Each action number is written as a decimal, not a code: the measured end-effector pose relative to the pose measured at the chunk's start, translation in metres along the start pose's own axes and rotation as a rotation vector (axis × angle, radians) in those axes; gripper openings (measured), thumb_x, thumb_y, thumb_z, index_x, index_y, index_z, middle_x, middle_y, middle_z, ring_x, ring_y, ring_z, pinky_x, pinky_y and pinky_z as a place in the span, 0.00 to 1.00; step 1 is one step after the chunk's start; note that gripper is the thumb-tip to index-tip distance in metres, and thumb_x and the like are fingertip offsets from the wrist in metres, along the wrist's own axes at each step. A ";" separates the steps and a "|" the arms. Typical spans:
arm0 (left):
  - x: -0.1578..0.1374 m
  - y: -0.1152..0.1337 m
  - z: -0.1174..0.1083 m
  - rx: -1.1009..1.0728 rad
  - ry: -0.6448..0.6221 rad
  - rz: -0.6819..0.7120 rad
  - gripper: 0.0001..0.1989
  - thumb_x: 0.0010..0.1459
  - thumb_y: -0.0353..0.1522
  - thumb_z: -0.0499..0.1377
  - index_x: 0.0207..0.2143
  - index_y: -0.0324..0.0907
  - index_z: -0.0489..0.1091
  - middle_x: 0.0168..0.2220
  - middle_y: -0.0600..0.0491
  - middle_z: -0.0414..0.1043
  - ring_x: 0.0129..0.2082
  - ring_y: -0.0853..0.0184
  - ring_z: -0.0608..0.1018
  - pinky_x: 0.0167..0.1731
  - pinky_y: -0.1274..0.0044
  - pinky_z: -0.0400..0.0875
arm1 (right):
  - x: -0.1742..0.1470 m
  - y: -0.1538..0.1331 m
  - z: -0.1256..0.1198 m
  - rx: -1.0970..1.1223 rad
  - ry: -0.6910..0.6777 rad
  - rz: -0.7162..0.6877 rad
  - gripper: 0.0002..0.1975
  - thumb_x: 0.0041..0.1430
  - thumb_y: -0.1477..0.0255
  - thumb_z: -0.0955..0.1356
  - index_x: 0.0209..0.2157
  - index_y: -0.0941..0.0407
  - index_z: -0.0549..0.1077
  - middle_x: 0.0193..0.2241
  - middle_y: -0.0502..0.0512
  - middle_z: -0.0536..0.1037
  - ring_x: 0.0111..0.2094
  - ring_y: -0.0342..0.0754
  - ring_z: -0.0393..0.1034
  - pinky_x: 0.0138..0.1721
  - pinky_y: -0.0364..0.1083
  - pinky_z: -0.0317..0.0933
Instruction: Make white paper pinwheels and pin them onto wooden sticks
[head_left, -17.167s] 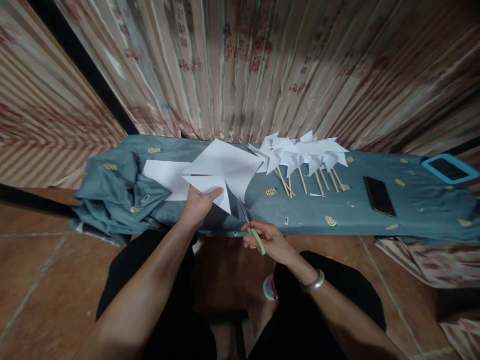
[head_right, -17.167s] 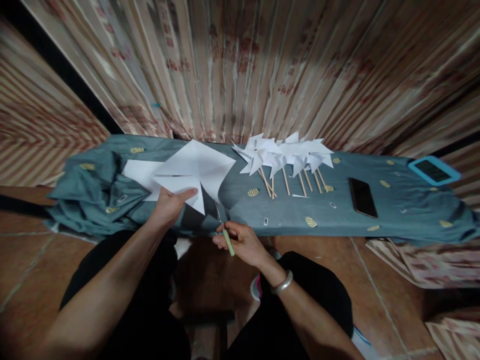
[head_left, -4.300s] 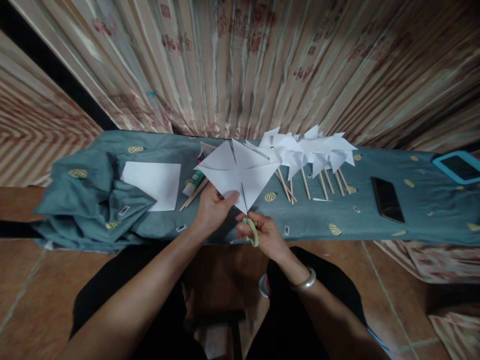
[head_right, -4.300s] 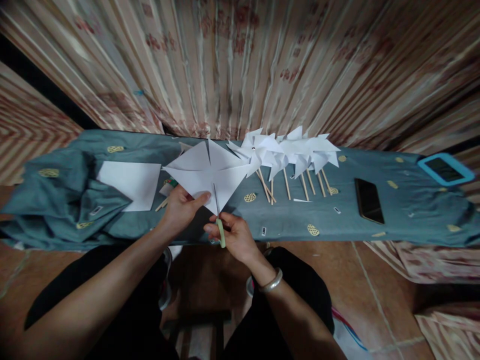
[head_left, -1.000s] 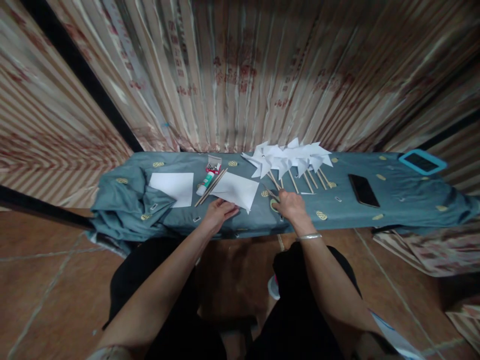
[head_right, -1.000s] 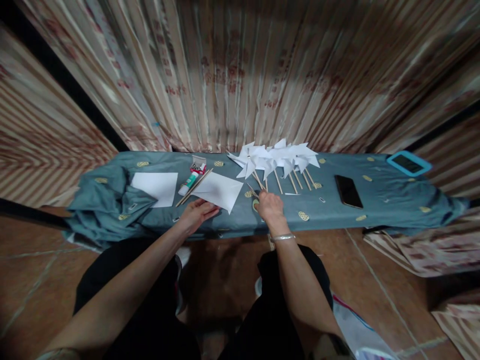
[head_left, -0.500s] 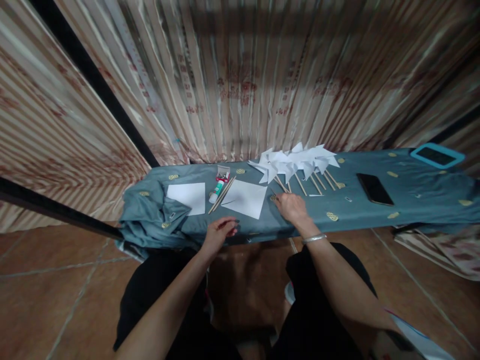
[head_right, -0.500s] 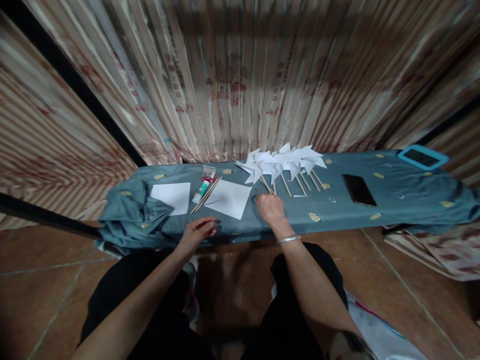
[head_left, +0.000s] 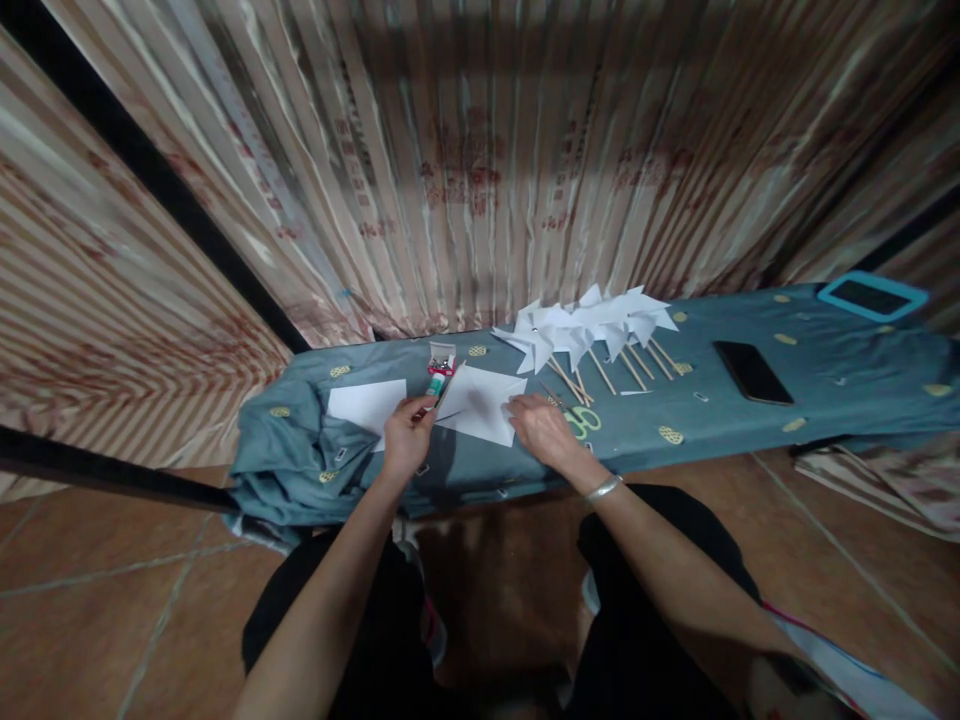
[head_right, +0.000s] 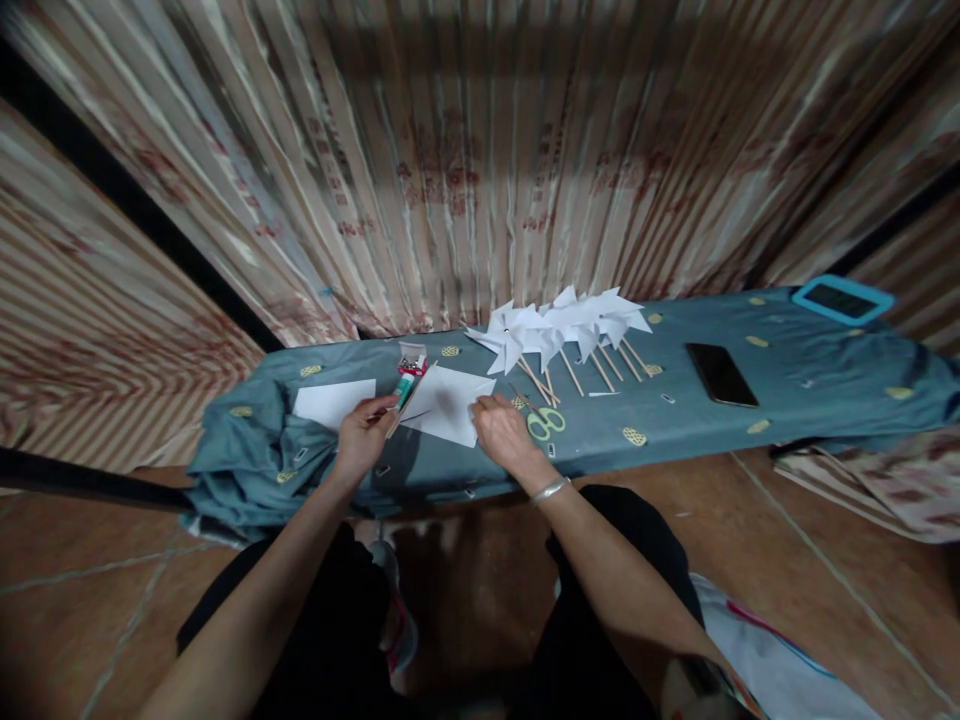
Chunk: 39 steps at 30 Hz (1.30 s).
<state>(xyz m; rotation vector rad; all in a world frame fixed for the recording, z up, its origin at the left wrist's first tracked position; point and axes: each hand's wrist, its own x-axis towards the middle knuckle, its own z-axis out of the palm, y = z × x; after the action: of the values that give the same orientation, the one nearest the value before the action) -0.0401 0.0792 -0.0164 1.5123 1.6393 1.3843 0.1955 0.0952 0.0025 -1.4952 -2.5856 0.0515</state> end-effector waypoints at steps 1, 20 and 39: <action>0.003 -0.001 0.002 0.031 -0.008 0.030 0.12 0.50 0.32 0.58 0.36 0.41 0.78 0.37 0.50 0.74 0.33 0.65 0.76 0.38 0.72 0.72 | 0.000 0.001 0.000 0.001 0.006 -0.002 0.14 0.64 0.77 0.60 0.45 0.60 0.75 0.48 0.64 0.76 0.49 0.54 0.70 0.51 0.49 0.61; 0.024 -0.033 0.001 0.604 -0.120 0.096 0.23 0.54 0.34 0.57 0.51 0.36 0.70 0.47 0.40 0.74 0.48 0.51 0.74 0.51 0.61 0.67 | -0.019 0.012 0.010 0.130 0.070 -0.106 0.18 0.61 0.77 0.64 0.52 0.64 0.71 0.54 0.69 0.72 0.54 0.59 0.68 0.55 0.57 0.62; -0.036 0.015 0.040 -0.438 -0.274 -0.198 0.22 0.43 0.38 0.69 0.42 0.40 0.75 0.40 0.48 0.79 0.39 0.62 0.80 0.43 0.70 0.76 | -0.001 -0.024 0.010 2.053 -0.005 0.553 0.14 0.41 0.66 0.78 0.28 0.58 0.79 0.26 0.49 0.81 0.28 0.39 0.73 0.33 0.38 0.68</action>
<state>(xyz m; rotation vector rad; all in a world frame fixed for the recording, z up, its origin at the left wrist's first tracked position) 0.0101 0.0571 -0.0267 1.1869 1.1880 1.2607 0.1736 0.0831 -0.0046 -0.9222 -0.7205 1.8650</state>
